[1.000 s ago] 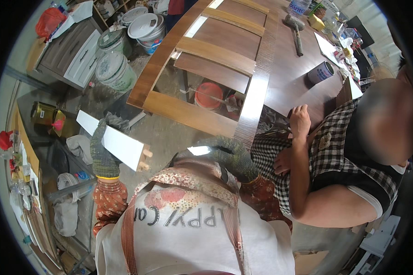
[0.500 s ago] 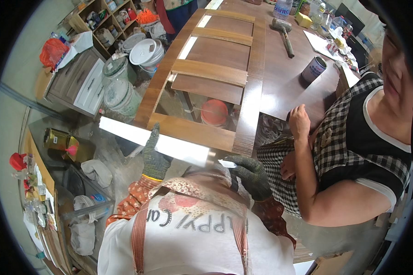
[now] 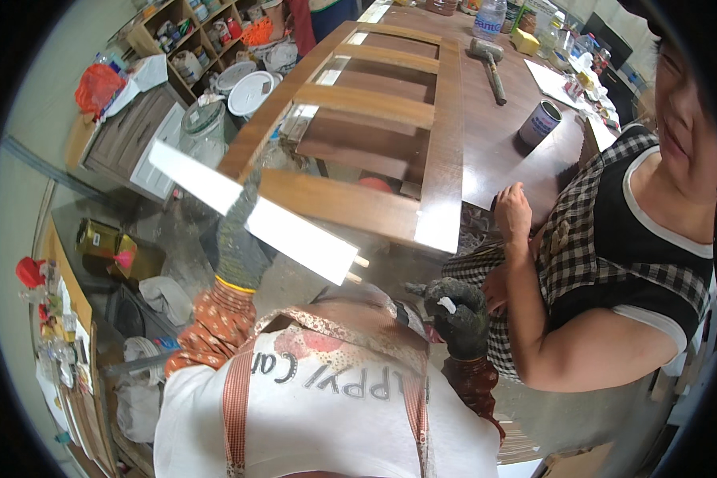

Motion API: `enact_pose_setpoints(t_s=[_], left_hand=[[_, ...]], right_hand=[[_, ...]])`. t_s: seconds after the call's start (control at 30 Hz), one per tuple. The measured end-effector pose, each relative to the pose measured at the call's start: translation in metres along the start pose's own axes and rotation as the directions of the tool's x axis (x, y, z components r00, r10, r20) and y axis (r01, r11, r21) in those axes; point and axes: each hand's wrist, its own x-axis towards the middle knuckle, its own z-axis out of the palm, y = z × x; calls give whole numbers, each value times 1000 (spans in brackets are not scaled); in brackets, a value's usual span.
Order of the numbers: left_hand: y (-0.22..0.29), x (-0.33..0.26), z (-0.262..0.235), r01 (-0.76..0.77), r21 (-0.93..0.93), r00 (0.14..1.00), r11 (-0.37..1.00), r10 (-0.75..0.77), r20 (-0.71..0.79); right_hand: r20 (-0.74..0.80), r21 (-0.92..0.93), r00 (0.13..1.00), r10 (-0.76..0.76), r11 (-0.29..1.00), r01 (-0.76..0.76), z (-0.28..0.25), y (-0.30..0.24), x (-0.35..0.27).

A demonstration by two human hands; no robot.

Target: The person applies a liquid from a bottle onto white wooden slats, wipes them with a cloth, and then sands them using a sanding block while working at a metal table.

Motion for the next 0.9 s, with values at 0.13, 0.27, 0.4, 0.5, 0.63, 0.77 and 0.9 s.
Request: enact_pose_setpoints(t_s=[0.13,0.27,0.4,0.5,0.63,0.77,0.9], left_hand=[[30,13,-6,-259,513,958,819,285,29],[62,27,20,-291,21,957,957,291,4],[81,33,35,-162,-117,987,980,163,-7],[83,32,45,-300,-35,953,953,301,30],[86,45,38,-222,-140,975,965,223,-4],[88,43,38,-185,-138,983,973,185,-11],[92,46,49,-167,-232,979,958,189,76]], right_hand=[[-27,10,1000,-14,1000,14,-1,12,-9],[-88,-40,982,-170,985,167,-8,-6,-5],[-116,-98,893,-435,900,425,-35,-76,19],[-140,-141,808,-573,819,556,-58,-124,28],[-154,-198,777,-610,790,580,-65,-144,32],[-165,-156,894,-417,906,394,-51,-76,9],[-145,-54,981,-132,991,125,-22,4,-16]])
